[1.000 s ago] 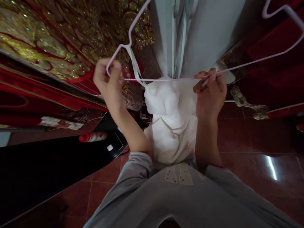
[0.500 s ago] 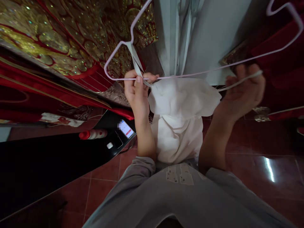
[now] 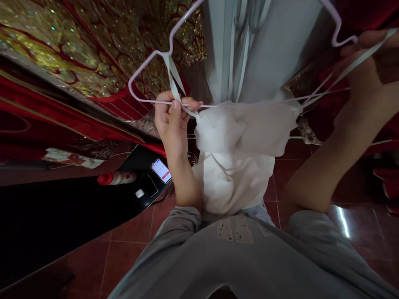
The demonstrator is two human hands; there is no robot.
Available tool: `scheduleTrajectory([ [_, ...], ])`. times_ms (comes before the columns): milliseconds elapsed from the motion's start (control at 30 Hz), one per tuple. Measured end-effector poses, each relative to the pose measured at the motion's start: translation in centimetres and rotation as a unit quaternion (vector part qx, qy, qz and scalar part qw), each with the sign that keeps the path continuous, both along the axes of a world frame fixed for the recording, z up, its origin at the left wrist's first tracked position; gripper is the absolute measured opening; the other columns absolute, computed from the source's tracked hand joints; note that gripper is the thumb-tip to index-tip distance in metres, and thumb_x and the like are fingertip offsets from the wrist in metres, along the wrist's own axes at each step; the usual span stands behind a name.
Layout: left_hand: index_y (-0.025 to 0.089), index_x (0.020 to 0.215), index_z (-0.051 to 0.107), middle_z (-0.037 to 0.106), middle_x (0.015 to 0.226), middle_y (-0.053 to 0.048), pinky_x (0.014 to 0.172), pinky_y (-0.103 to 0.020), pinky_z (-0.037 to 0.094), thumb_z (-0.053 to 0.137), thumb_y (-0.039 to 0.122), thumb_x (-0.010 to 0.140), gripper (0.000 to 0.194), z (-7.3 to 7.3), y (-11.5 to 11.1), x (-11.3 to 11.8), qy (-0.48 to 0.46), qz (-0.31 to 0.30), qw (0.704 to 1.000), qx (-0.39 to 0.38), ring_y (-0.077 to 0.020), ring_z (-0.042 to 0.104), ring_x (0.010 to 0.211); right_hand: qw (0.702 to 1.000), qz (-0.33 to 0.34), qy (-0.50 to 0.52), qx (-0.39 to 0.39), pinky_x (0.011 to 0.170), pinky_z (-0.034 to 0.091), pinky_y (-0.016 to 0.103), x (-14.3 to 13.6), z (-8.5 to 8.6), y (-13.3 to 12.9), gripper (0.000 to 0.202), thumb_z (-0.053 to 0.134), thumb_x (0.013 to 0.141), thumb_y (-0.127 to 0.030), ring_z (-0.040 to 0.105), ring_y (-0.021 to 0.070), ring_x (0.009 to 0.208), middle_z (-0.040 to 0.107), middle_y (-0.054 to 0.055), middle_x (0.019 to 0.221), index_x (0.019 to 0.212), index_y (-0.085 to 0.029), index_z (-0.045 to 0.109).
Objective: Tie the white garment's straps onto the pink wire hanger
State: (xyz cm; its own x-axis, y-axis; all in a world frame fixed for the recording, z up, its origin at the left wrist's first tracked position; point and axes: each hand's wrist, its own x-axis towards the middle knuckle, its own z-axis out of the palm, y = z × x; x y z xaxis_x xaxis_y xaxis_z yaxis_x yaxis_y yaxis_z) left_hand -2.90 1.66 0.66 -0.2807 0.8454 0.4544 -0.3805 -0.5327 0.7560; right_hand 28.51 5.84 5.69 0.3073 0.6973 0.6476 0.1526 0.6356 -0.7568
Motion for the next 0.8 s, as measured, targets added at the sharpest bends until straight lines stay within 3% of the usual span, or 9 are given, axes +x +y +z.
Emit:
scheduleTrajectory([
  [167, 0.023, 0.098, 0.063, 0.072, 0.081, 0.0, 0.089, -0.033, 0.064, 0.071, 0.035, 0.102, 0.015, -0.4, 0.3, 0.4, -0.006, 0.006, 1.0, -0.005, -0.0167, 0.072, 0.077, 0.98, 0.061, -0.181, 0.064, 0.089, 0.054, 0.016, -0.2, 1.3, 0.5, 0.028, 0.082, 0.089, -0.018, 0.061, 0.0055, 0.086, 0.066, -0.002, 0.098, 0.116, -0.024, 0.077],
  [267, 0.024, 0.097, 0.063, 0.073, 0.08, 0.0, 0.09, -0.032, 0.065, 0.071, 0.034, 0.103, 0.014, -0.5, 0.3, 0.8, -0.01, 0.017, 1.0, -0.003, -0.0162, 0.072, 0.077, 0.97, 0.031, -0.228, 0.075, 0.117, 0.051, 0.027, -1.7, 0.7, -0.7, 0.033, 0.081, 0.091, -0.023, 0.066, 0.0134, 0.119, 0.071, -0.002, 0.118, 0.123, -0.026, 0.076],
  [333, 0.024, 0.096, 0.063, 0.072, 0.081, 0.0, 0.092, -0.033, 0.065, 0.068, 0.029, 0.105, 0.011, -0.3, 0.2, 1.2, -0.016, 0.023, 0.999, -0.015, -0.0169, 0.074, 0.08, 0.984, -0.008, -0.15, 0.093, 0.129, 0.044, 0.038, -3.7, -0.7, -2.2, 0.023, 0.076, 0.093, -0.023, 0.066, 0.0172, 0.129, 0.074, -0.004, 0.123, 0.116, -0.027, 0.078],
  [367, 0.024, 0.095, 0.063, 0.072, 0.08, 0.0, 0.093, -0.033, 0.064, 0.066, 0.027, 0.106, 0.012, -0.2, 0.1, 1.3, -0.018, 0.024, 0.999, -0.024, -0.0175, 0.074, 0.081, 0.99, -0.028, -0.081, 0.115, 0.124, 0.049, 0.038, -5.0, -1.7, -3.1, 0.016, 0.075, 0.093, -0.022, 0.07, 0.0173, 0.121, 0.077, -0.005, 0.113, 0.106, -0.028, 0.08],
  [467, 0.025, 0.093, 0.061, 0.07, 0.079, 0.0, 0.095, -0.035, 0.064, 0.062, 0.023, 0.108, 0.015, 0.1, -0.1, 1.7, -0.028, 0.026, 0.998, -0.051, -0.0181, 0.075, 0.082, 0.984, -0.107, 0.143, 0.011, 0.089, 0.061, 0.028, -8.5, -5.2, -4.9, 0.018, 0.064, 0.093, -0.019, 0.067, 0.0121, 0.079, 0.069, -0.002, 0.078, 0.078, -0.025, 0.072],
  [533, 0.024, 0.094, 0.059, 0.07, 0.079, 0.0, 0.095, -0.034, 0.063, 0.06, 0.02, 0.108, 0.015, 0.0, -0.2, 1.9, -0.034, 0.023, 0.997, -0.059, -0.018, 0.076, 0.082, 0.98, -0.05, 0.182, -0.066, 0.065, 0.056, 0.025, -10.2, -7.0, -5.1, 0.02, 0.062, 0.092, -0.022, 0.06, 0.0108, 0.062, 0.062, -0.003, 0.067, 0.072, -0.023, 0.064],
  [600, 0.023, 0.095, 0.058, 0.071, 0.081, 0.0, 0.096, -0.035, 0.062, 0.057, 0.019, 0.109, 0.014, -0.1, -0.2, 2.1, -0.036, 0.016, 0.998, -0.055, -0.018, 0.076, 0.085, 0.969, 0.039, 0.196, -0.143, 0.057, 0.052, 0.025, -11.1, -7.6, -4.7, 0.005, 0.068, 0.086, -0.03, 0.062, 0.0107, 0.06, 0.07, -0.003, 0.079, 0.086, -0.025, 0.068],
  [700, 0.023, 0.099, 0.058, 0.072, 0.083, -0.001, 0.1, -0.036, 0.061, 0.056, 0.022, 0.109, 0.01, -0.6, -0.3, 2.6, -0.035, 0.014, 0.998, -0.042, -0.018, 0.076, 0.089, 0.943, 0.156, 0.231, -0.18, 0.078, 0.063, 0.032, -11.8, -6.6, -4.4, 0.043, 0.078, 0.073, -0.037, 0.073, 0.0154, 0.089, 0.076, -0.004, 0.12, 0.115, -0.036, 0.069],
  [800, 0.023, 0.103, 0.059, 0.072, 0.086, -0.002, 0.102, -0.037, 0.06, 0.063, 0.03, 0.107, 0.009, -1.0, -0.4, 3.0, -0.039, 0.004, 0.999, -0.033, -0.0192, 0.076, 0.091, 0.913, 0.238, 0.307, -0.127, 0.092, 0.062, 0.034, -11.9, -5.3, -4.9, 0.031, 0.076, 0.074, -0.045, 0.071, 0.0179, 0.104, 0.073, -0.003, 0.104, 0.103, -0.036, 0.069],
])
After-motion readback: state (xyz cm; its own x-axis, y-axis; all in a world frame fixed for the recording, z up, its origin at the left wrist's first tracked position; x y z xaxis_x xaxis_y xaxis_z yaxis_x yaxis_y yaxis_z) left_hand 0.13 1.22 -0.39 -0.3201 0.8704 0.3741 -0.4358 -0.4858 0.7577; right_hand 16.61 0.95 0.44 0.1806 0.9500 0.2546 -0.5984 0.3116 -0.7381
